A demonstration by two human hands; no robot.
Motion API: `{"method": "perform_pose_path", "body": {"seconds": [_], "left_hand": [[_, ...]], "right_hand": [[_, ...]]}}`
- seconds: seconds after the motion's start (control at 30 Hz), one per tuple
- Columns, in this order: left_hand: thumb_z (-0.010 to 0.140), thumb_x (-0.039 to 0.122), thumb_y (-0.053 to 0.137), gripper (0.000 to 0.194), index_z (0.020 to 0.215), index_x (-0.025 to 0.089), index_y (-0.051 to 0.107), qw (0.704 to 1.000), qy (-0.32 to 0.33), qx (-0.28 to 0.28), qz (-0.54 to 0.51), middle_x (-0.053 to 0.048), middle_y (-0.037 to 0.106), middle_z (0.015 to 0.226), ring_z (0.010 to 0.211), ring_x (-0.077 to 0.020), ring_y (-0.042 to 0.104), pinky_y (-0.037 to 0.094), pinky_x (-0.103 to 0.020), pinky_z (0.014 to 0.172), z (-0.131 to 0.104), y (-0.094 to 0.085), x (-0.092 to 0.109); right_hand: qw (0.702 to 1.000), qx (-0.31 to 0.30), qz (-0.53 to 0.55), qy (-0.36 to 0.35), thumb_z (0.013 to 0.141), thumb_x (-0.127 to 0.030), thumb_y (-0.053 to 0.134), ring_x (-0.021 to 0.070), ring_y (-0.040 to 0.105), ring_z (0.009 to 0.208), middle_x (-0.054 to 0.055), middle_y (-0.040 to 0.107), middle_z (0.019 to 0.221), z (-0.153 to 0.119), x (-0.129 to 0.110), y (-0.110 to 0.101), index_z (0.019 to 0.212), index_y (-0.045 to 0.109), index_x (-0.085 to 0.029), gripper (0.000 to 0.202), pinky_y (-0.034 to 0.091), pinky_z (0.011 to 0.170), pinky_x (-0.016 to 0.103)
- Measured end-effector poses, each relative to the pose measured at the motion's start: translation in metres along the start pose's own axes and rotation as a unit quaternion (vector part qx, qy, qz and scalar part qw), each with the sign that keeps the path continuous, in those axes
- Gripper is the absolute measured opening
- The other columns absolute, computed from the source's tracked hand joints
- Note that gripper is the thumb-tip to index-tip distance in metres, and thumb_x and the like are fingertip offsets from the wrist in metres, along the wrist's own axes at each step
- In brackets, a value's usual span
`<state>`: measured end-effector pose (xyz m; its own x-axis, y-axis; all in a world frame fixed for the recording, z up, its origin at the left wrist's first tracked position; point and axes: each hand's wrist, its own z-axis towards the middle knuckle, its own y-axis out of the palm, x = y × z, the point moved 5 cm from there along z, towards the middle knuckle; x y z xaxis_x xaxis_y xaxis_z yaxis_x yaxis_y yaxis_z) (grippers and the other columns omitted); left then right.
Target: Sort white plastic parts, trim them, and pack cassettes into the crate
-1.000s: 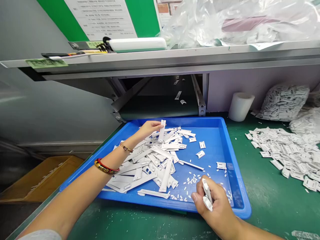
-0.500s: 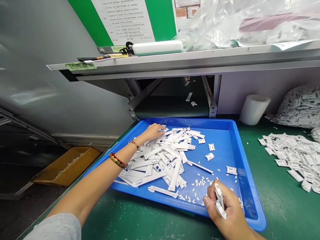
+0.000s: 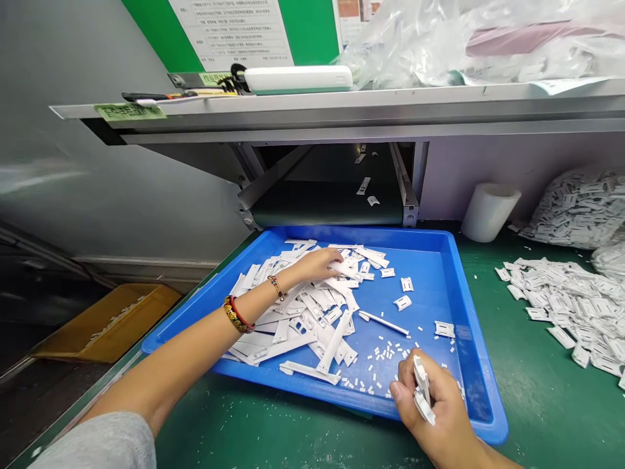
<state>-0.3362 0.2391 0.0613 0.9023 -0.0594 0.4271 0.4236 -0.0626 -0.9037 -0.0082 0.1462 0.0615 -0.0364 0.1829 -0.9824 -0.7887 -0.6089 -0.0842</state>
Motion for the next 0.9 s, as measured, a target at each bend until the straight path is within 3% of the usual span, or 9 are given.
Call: {"method": "perform_pose_path", "body": {"seconds": [0.13,0.3,0.53,0.67,0.8,0.9], "left_hand": [[0.087,0.042,0.065,0.031,0.099,0.014,0.068,0.997,-0.038,0.047,-0.058,-0.006,0.069,0.095,0.086,-0.0222,0.064,0.051,-0.038,0.080,0.002,-0.018,-0.020],[0.090,0.048,0.061,0.036,0.082,0.013,0.067,0.987,-0.064,0.056,-0.138,0.000,0.064,0.072,0.066,-0.0162,0.060,0.049,-0.031,0.064,-0.013,-0.036,-0.036],[0.096,0.051,0.051,0.044,0.075,0.014,0.062,0.974,-0.071,0.032,-0.212,-0.002,0.064,0.075,0.073,-0.0163,0.063,0.053,-0.034,0.075,-0.033,-0.047,-0.039],[0.096,0.051,0.052,0.042,0.081,0.014,0.063,0.967,-0.092,0.038,-0.235,-0.004,0.067,0.081,0.078,-0.0171,0.065,0.054,-0.036,0.077,-0.035,-0.045,-0.045],[0.095,0.048,0.055,0.038,0.085,0.013,0.064,0.966,-0.108,0.047,-0.232,-0.005,0.068,0.088,0.082,-0.0180,0.066,0.056,-0.037,0.077,-0.036,-0.041,-0.051],[0.093,0.052,0.056,0.040,0.088,0.013,0.066,0.970,-0.109,0.063,-0.209,-0.008,0.070,0.096,0.089,-0.0206,0.067,0.055,-0.040,0.083,-0.039,-0.039,-0.052]], "right_hand": [[0.999,0.035,0.003,0.021,0.089,-0.052,0.060,0.0113,0.033,0.054,-0.005,0.038,0.058,0.000,-0.003,0.002,0.066,0.039,-0.023,0.042,0.029,0.052,0.025],[0.997,0.066,0.006,0.039,0.087,-0.059,0.059,0.0120,0.031,0.055,-0.005,0.036,0.059,-0.002,-0.010,0.006,0.065,0.039,-0.023,0.046,0.027,0.054,0.027],[0.997,0.067,0.007,0.047,0.086,-0.060,0.060,0.0125,0.032,0.056,-0.004,0.038,0.060,-0.002,-0.009,0.006,0.066,0.039,-0.023,0.047,0.030,0.054,0.027],[0.996,0.072,0.013,0.052,0.086,-0.056,0.061,0.0122,0.034,0.057,-0.004,0.038,0.062,-0.001,-0.007,0.002,0.068,0.040,-0.023,0.044,0.032,0.054,0.026],[0.996,0.043,0.042,0.059,0.086,-0.048,0.065,0.0127,0.043,0.062,-0.002,0.047,0.075,0.004,0.007,-0.003,0.096,0.054,-0.023,0.029,0.040,0.058,0.025],[0.991,0.033,0.109,0.064,0.090,-0.046,0.060,0.0144,0.049,0.067,0.000,0.052,0.083,0.010,0.016,-0.004,0.120,0.053,-0.026,0.036,0.045,0.063,0.027]]}}
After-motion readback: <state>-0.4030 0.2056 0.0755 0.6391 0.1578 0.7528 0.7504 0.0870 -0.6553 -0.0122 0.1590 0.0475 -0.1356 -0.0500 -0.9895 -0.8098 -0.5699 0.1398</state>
